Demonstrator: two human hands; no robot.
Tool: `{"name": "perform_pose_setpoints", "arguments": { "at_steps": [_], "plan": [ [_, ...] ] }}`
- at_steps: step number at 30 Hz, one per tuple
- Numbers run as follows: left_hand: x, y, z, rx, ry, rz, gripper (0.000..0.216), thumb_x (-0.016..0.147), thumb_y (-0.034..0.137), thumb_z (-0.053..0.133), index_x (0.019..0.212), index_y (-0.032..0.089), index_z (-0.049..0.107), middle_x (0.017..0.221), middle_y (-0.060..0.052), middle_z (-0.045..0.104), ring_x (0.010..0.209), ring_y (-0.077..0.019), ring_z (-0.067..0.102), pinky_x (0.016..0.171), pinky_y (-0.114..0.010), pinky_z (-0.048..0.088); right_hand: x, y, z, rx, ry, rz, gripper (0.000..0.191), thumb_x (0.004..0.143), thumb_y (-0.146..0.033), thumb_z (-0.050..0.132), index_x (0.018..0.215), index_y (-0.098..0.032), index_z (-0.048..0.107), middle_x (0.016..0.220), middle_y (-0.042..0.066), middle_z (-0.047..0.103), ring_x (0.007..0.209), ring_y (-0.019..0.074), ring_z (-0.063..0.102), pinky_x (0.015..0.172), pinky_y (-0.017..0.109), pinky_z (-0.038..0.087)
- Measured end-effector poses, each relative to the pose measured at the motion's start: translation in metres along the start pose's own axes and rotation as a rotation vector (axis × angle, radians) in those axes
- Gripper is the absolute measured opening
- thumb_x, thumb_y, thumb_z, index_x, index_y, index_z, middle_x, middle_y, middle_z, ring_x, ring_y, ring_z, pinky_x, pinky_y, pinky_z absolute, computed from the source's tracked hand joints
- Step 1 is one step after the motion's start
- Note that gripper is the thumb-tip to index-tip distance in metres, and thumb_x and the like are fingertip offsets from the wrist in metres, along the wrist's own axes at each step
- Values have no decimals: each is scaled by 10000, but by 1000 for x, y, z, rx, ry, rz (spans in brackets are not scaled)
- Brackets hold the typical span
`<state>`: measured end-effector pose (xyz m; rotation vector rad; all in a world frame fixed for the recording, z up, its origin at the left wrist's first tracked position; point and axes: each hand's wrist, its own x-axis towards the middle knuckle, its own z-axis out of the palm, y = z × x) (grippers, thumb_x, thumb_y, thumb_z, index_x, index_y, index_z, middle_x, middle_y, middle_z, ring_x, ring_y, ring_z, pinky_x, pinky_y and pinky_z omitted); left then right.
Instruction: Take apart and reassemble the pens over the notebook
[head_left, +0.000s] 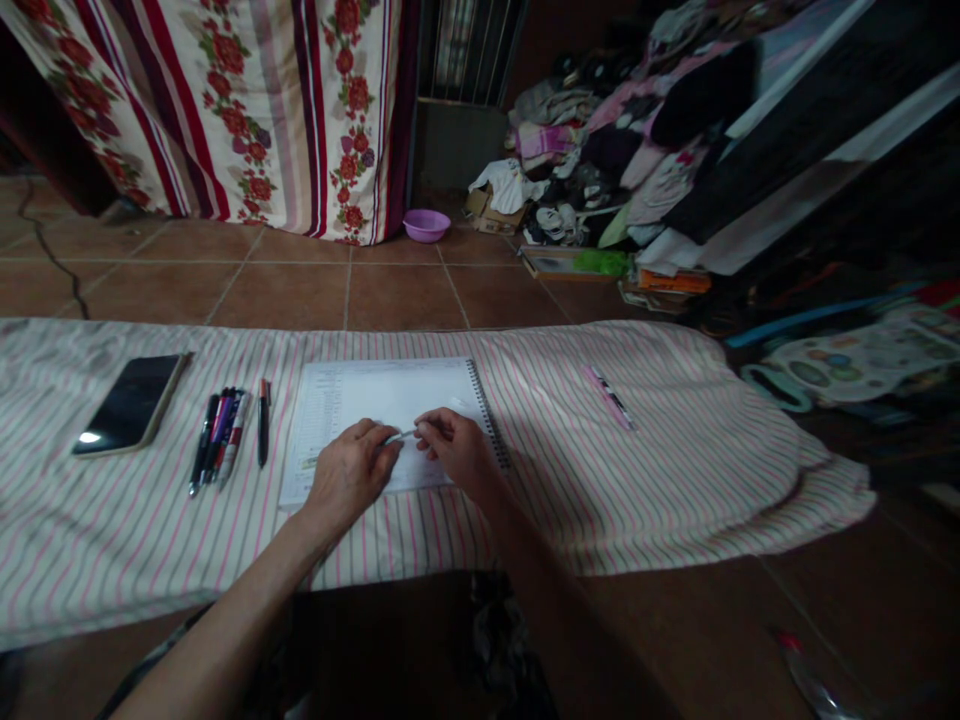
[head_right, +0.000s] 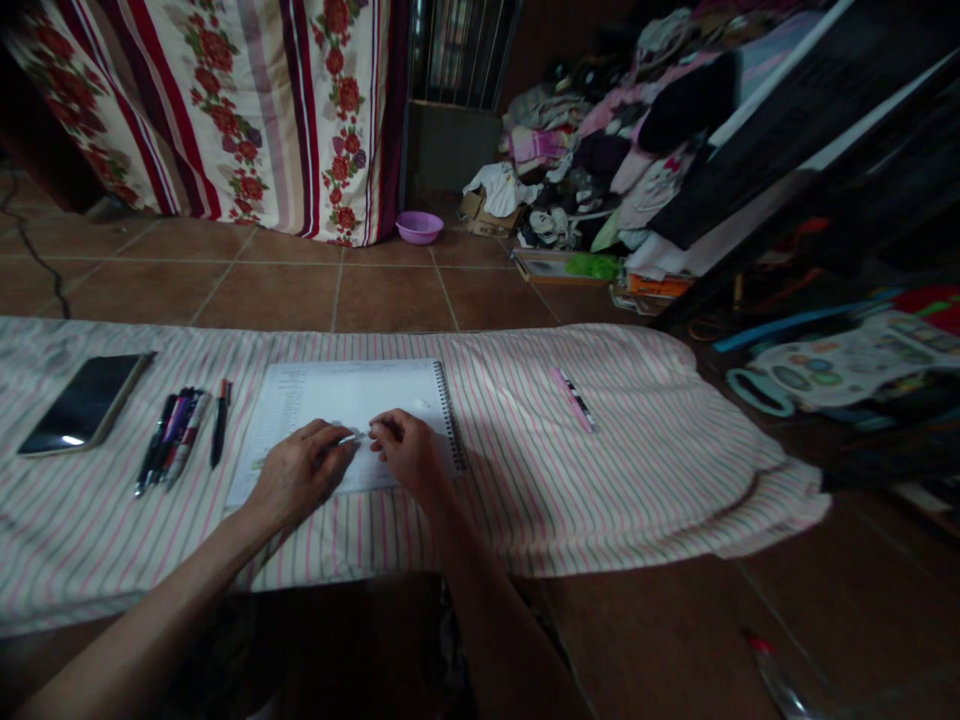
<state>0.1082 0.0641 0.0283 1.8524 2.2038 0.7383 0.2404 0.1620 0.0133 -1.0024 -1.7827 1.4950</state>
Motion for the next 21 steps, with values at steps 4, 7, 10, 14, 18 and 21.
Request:
{"name": "perform_pose_setpoints", "arguments": {
  "at_steps": [4, 7, 10, 14, 18, 21],
  "plan": [
    [0, 1, 1, 45, 18, -7, 222, 877, 280, 428, 919, 198, 630, 835, -29, 612, 755, -162, 583, 632, -258, 412, 0, 1, 0, -7, -8, 5, 131, 752, -273, 524, 771, -159, 586, 643, 15, 630, 526, 111, 604, 460, 200, 453],
    [-1, 2, 1, 65, 41, -29, 210, 866, 278, 436, 895, 205, 631, 819, -21, 612, 742, -158, 583, 612, -251, 399, 0, 2, 1, -9, -11, -4, 133, 757, -274, 523, 774, -158, 586, 650, 14, 631, 519, 103, 598, 462, 196, 453],
    [-1, 4, 0, 72, 43, -53, 223, 867, 285, 422, 892, 203, 629, 820, -23, 616, 753, -160, 588, 616, -250, 398, -1, 2, 1, -19, 3, -9, 130, 760, -272, 520, 770, -161, 586, 644, 10, 630, 509, 99, 592, 456, 194, 452],
    [-1, 4, 0, 99, 39, -58, 237, 868, 288, 412, 902, 202, 630, 831, -26, 626, 763, -170, 593, 608, -259, 393, 0, 1, 2, -18, 21, -2, 122, 756, -268, 522, 760, -164, 586, 637, 8, 629, 508, 101, 591, 448, 193, 452],
    [-1, 4, -1, 123, 43, -65, 243, 870, 292, 405, 892, 205, 632, 828, -27, 630, 761, -173, 594, 599, -261, 385, 0, 1, 1, -20, 24, 4, 127, 757, -273, 525, 769, -163, 587, 643, 11, 629, 527, 104, 598, 444, 188, 455],
    [-2, 4, -2, 124, 37, -54, 247, 873, 290, 399, 884, 203, 630, 821, -26, 626, 756, -170, 590, 594, -259, 379, 1, 2, 0, -20, 25, 3, 148, 759, -287, 522, 779, -156, 588, 653, 19, 629, 540, 111, 604, 446, 192, 458]
  ]
}}
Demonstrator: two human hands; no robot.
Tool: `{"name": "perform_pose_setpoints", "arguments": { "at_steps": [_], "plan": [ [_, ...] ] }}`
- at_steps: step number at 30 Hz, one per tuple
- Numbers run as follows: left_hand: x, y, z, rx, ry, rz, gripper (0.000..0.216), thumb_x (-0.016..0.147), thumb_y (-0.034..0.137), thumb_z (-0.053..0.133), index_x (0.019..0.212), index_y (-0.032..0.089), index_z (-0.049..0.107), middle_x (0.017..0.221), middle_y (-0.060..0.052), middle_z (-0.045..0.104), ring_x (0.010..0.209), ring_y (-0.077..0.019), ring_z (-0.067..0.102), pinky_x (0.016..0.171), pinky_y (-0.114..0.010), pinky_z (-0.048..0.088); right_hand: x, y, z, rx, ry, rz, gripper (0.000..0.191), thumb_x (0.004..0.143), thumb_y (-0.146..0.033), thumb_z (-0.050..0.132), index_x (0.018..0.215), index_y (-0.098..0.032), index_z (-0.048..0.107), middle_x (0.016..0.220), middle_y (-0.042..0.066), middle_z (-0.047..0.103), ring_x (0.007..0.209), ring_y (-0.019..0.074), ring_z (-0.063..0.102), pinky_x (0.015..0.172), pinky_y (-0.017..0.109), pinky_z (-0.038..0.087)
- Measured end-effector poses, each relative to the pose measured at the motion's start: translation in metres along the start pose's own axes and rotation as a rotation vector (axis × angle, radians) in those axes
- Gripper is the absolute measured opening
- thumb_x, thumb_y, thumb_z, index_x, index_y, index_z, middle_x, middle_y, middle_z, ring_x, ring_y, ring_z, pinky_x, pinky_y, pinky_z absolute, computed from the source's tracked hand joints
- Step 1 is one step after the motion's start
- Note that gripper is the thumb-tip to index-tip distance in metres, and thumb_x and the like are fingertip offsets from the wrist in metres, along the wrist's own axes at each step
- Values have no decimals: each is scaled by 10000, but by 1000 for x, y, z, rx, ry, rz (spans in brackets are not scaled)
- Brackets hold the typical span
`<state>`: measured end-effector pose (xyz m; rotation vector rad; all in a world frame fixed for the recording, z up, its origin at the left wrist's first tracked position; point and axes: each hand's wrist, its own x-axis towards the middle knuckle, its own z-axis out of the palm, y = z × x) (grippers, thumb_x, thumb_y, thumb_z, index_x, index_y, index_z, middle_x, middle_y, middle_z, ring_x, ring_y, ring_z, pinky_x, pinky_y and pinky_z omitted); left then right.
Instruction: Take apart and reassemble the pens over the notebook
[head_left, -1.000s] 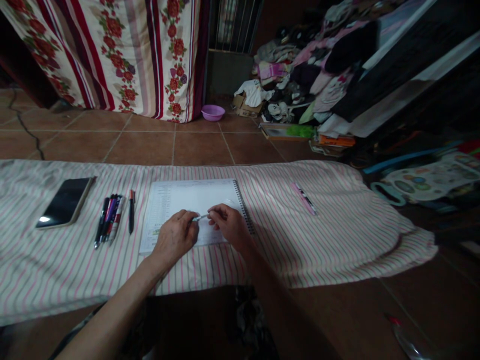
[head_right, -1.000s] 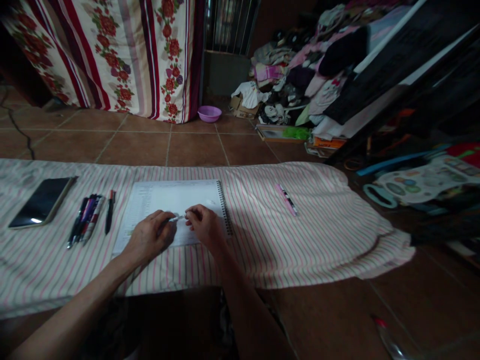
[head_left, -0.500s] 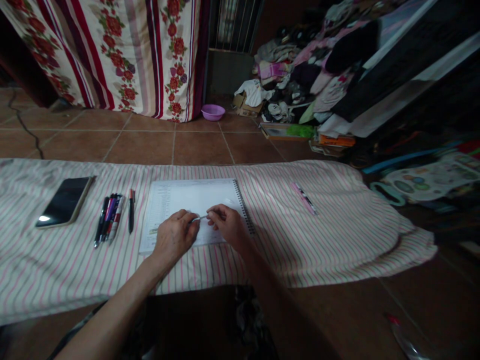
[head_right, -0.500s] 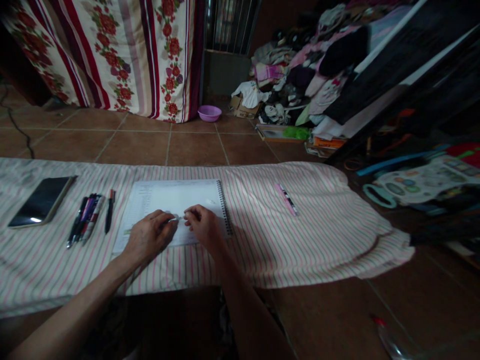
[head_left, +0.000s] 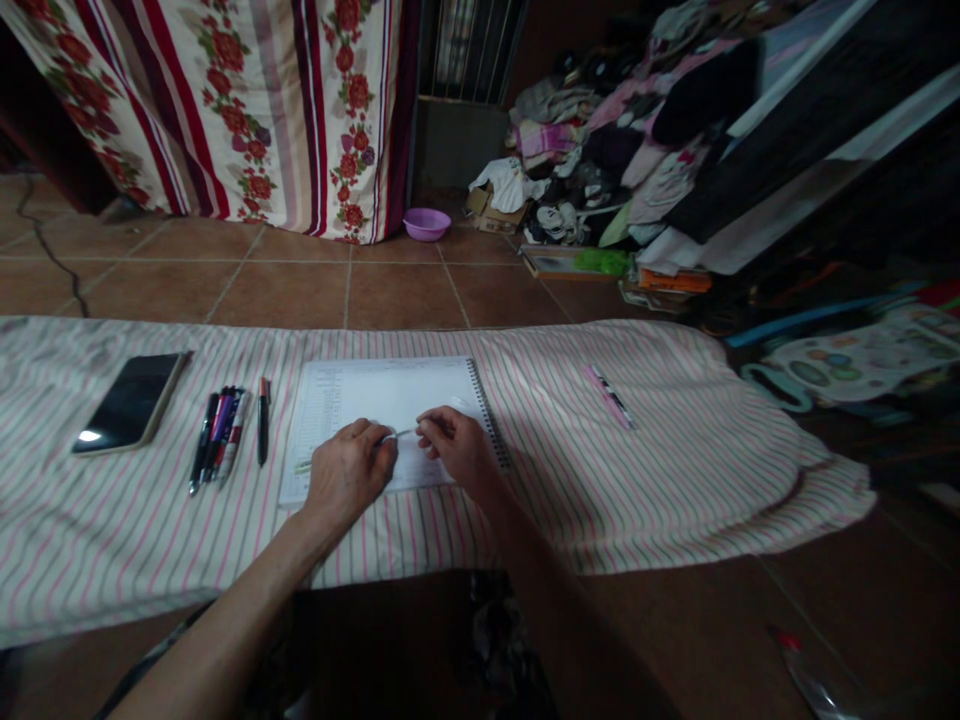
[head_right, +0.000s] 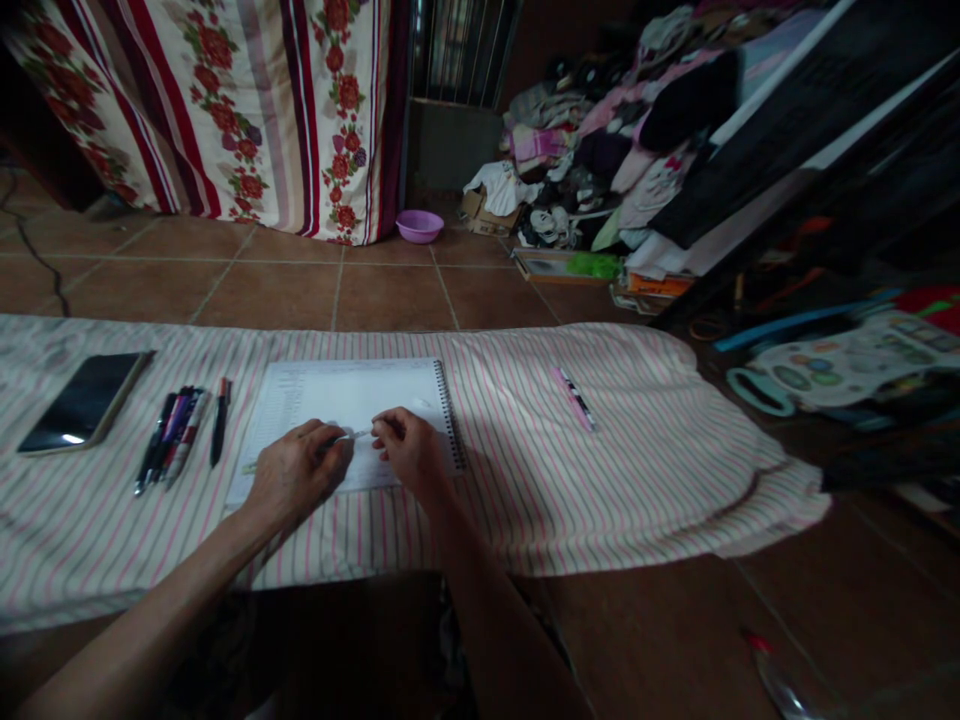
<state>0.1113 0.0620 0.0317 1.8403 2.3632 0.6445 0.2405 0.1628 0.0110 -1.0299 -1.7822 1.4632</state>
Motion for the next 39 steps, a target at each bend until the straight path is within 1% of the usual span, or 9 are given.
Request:
{"name": "perform_pose_setpoints", "arguments": {
  "at_steps": [3, 6, 9, 12, 16, 28, 34, 36, 39],
  "plan": [
    [-1, 0, -2, 24, -6, -2, 258, 877, 298, 390, 884, 210, 633, 816, -26, 624, 750, -171, 588, 580, -259, 367, 1, 3, -2, -23, 19, 9, 173, 770, -308, 508, 792, -156, 586, 658, 25, 630, 557, 126, 615, 433, 198, 453],
    [-1, -1, -2, 59, -2, -20, 267, 879, 313, 388, 893, 211, 634, 821, -29, 628, 760, -181, 592, 569, -263, 357, 2, 6, -4, -144, 66, 10, 181, 787, -309, 491, 809, -164, 597, 647, 22, 634, 565, 139, 620, 444, 210, 445],
    [-1, -2, -2, 77, 2, -30, 268, 877, 321, 392, 893, 207, 634, 826, -31, 633, 762, -187, 596, 560, -265, 349, 1, 5, -6, -366, 118, -54, 157, 797, -278, 499, 812, -178, 619, 662, 23, 653, 589, 144, 617, 552, 246, 465],
    [-2, -2, -2, 81, 5, -24, 267, 875, 321, 394, 890, 209, 636, 817, -29, 632, 760, -189, 596, 555, -267, 348, -1, 1, -5, -540, 151, -153, 140, 805, -246, 508, 791, -184, 633, 756, 48, 682, 696, 163, 624, 679, 274, 457],
    [-1, -2, -2, 75, 9, -24, 271, 876, 320, 390, 890, 209, 637, 812, -31, 630, 763, -187, 595, 563, -266, 357, -3, -3, -1, -661, 170, -191, 147, 817, -237, 510, 779, -183, 641, 798, 63, 669, 742, 172, 607, 718, 275, 432],
    [-2, -1, -2, 88, 0, -28, 268, 874, 318, 392, 885, 211, 638, 811, -33, 627, 775, -187, 589, 560, -263, 357, -5, -5, 0, -720, 175, -180, 147, 821, -198, 504, 798, -175, 648, 811, 72, 653, 768, 176, 590, 721, 272, 413],
    [-2, 0, -2, 105, -16, -4, 274, 882, 321, 380, 886, 203, 627, 823, -40, 624, 783, -184, 586, 582, -264, 376, -4, -3, -1, -631, 158, -209, 132, 812, -201, 518, 803, -179, 647, 806, 62, 655, 754, 162, 595, 731, 274, 437],
    [-1, 0, -2, 110, -18, -6, 273, 881, 321, 381, 886, 203, 627, 826, -40, 626, 787, -185, 586, 583, -264, 378, -4, -2, -3, -578, 128, -215, 109, 802, -223, 547, 821, -184, 647, 806, 48, 648, 723, 147, 595, 711, 266, 449],
    [-1, 0, -2, 101, -10, -7, 270, 880, 317, 382, 887, 206, 628, 820, -37, 625, 789, -186, 586, 583, -266, 377, -5, -2, -8, -601, 11, -241, 106, 767, -234, 611, 855, -196, 653, 819, 31, 626, 698, 131, 585, 692, 260, 450]
  ]
}}
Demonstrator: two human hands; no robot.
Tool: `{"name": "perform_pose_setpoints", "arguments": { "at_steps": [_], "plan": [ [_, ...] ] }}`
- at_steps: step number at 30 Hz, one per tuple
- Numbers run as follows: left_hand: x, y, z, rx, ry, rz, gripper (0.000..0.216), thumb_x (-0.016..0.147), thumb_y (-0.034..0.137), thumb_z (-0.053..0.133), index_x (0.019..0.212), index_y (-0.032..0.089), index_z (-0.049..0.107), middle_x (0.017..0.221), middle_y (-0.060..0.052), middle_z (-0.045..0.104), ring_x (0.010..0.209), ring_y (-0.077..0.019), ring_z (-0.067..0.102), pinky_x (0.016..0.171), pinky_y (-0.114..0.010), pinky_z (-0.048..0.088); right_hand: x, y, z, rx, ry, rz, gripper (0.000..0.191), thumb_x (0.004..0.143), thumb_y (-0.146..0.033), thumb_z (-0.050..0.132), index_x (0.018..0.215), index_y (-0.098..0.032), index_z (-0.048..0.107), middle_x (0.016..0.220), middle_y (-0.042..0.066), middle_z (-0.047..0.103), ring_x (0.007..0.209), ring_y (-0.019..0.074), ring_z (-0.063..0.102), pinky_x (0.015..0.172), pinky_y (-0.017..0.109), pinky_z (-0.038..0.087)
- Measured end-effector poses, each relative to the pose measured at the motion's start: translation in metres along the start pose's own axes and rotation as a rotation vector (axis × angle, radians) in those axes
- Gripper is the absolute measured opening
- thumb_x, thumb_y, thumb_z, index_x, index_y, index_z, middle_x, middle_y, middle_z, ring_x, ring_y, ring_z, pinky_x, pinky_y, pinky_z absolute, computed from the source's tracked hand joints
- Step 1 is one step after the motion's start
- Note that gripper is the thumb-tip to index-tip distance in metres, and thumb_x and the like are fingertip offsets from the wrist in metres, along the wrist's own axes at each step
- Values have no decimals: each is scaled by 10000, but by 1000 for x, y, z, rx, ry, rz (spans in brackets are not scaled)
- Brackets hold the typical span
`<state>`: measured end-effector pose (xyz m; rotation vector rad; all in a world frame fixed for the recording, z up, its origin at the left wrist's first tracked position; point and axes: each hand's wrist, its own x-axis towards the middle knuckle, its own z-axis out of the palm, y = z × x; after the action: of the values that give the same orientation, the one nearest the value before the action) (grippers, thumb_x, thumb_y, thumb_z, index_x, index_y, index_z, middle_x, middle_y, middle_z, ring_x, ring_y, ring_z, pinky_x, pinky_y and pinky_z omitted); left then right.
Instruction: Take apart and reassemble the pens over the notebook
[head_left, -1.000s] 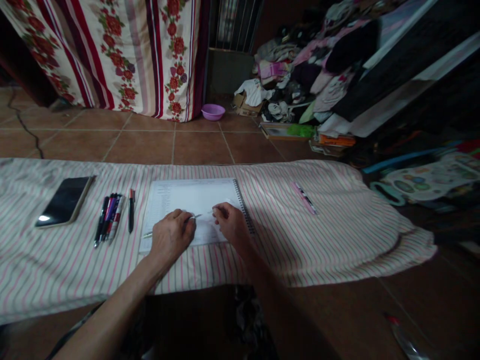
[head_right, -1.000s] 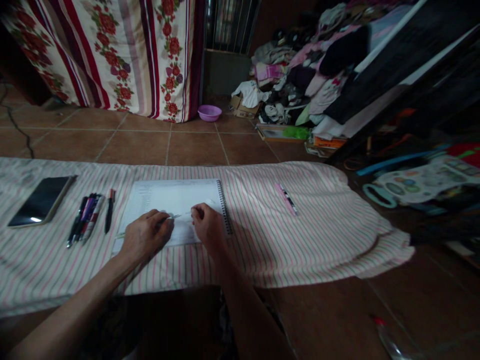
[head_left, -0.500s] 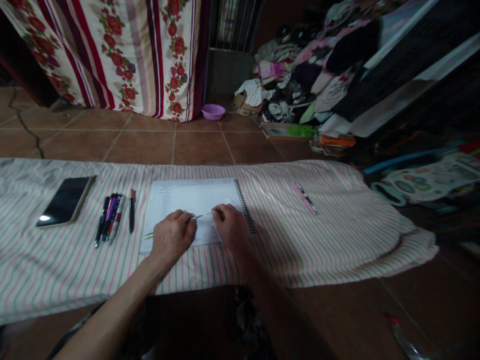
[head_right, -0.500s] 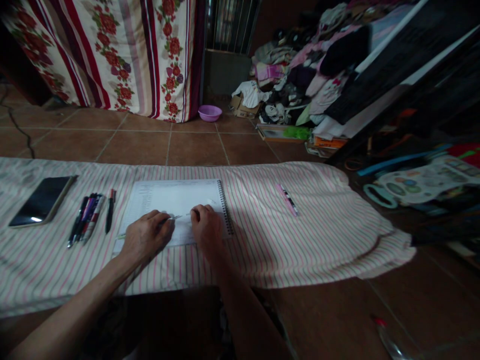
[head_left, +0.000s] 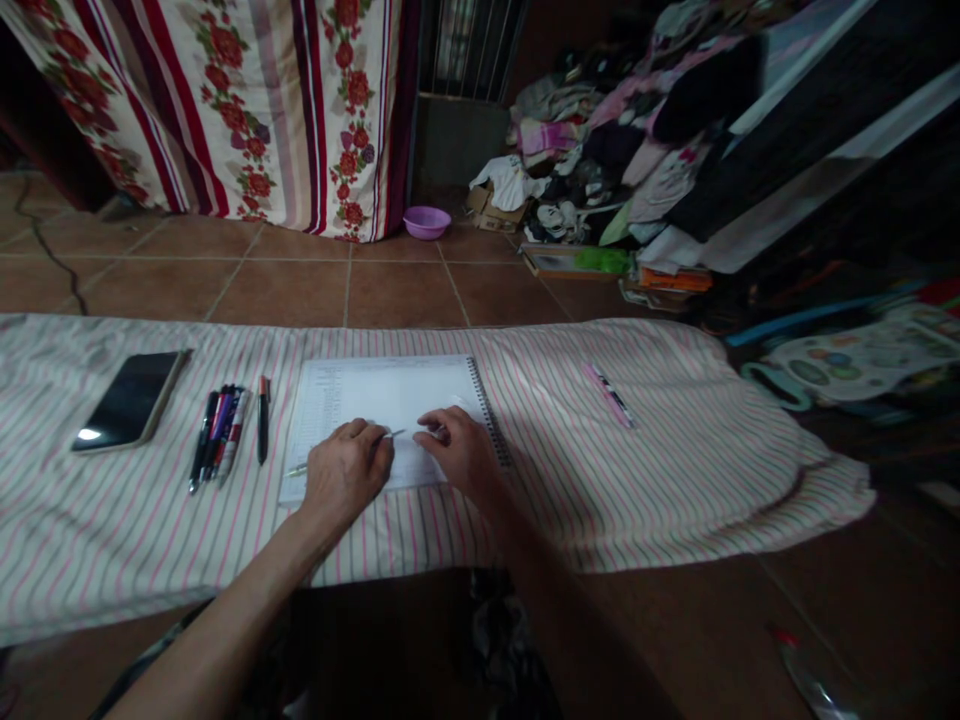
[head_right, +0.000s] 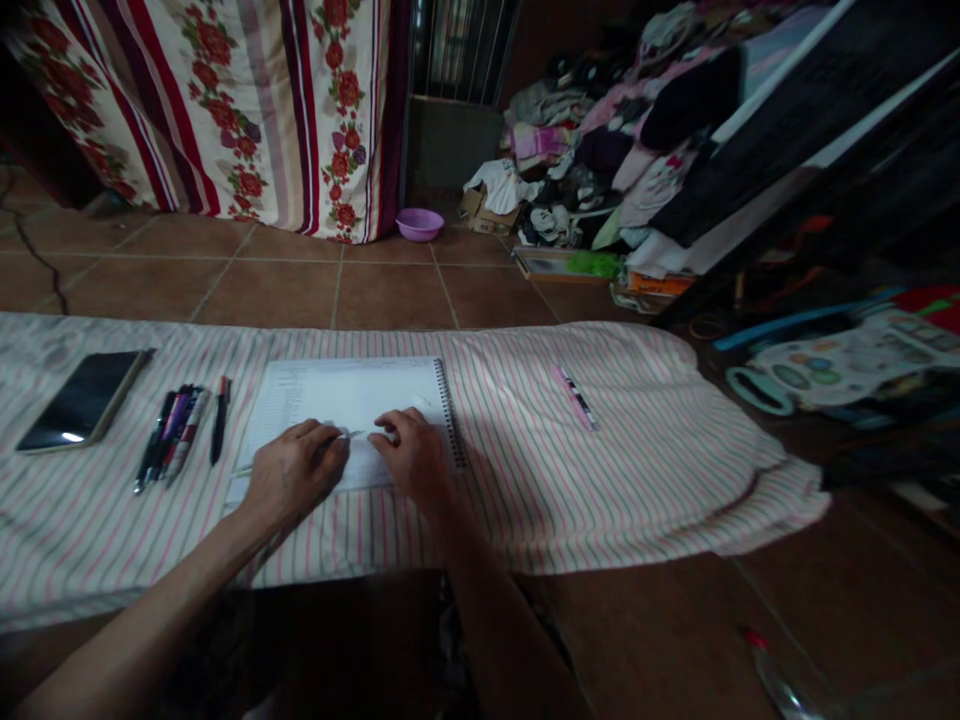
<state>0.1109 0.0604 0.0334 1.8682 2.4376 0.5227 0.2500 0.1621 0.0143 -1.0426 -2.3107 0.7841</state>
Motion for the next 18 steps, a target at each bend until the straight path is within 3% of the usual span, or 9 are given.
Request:
{"name": "perform_pose_setpoints", "arguments": {
  "at_steps": [4, 18],
  "plan": [
    [-1, 0, 0, -10, -5, -5, 268, 879, 314, 382, 884, 205, 626, 818, -37, 622, 778, -182, 584, 580, -264, 375, -3, 0, -3, -101, -114, -97, 70, 767, -201, 626, 823, -205, 667, 827, 21, 601, 743, 136, 576, 699, 258, 434],
    [-2, -3, 0, -26, 5, -5, 275, 877, 321, 382, 873, 205, 631, 811, -37, 620, 780, -185, 581, 574, -263, 353, -5, 4, -8, -217, -146, -154, 56, 807, -222, 597, 793, -199, 646, 826, 22, 609, 761, 144, 566, 688, 253, 402]
  ]
}}
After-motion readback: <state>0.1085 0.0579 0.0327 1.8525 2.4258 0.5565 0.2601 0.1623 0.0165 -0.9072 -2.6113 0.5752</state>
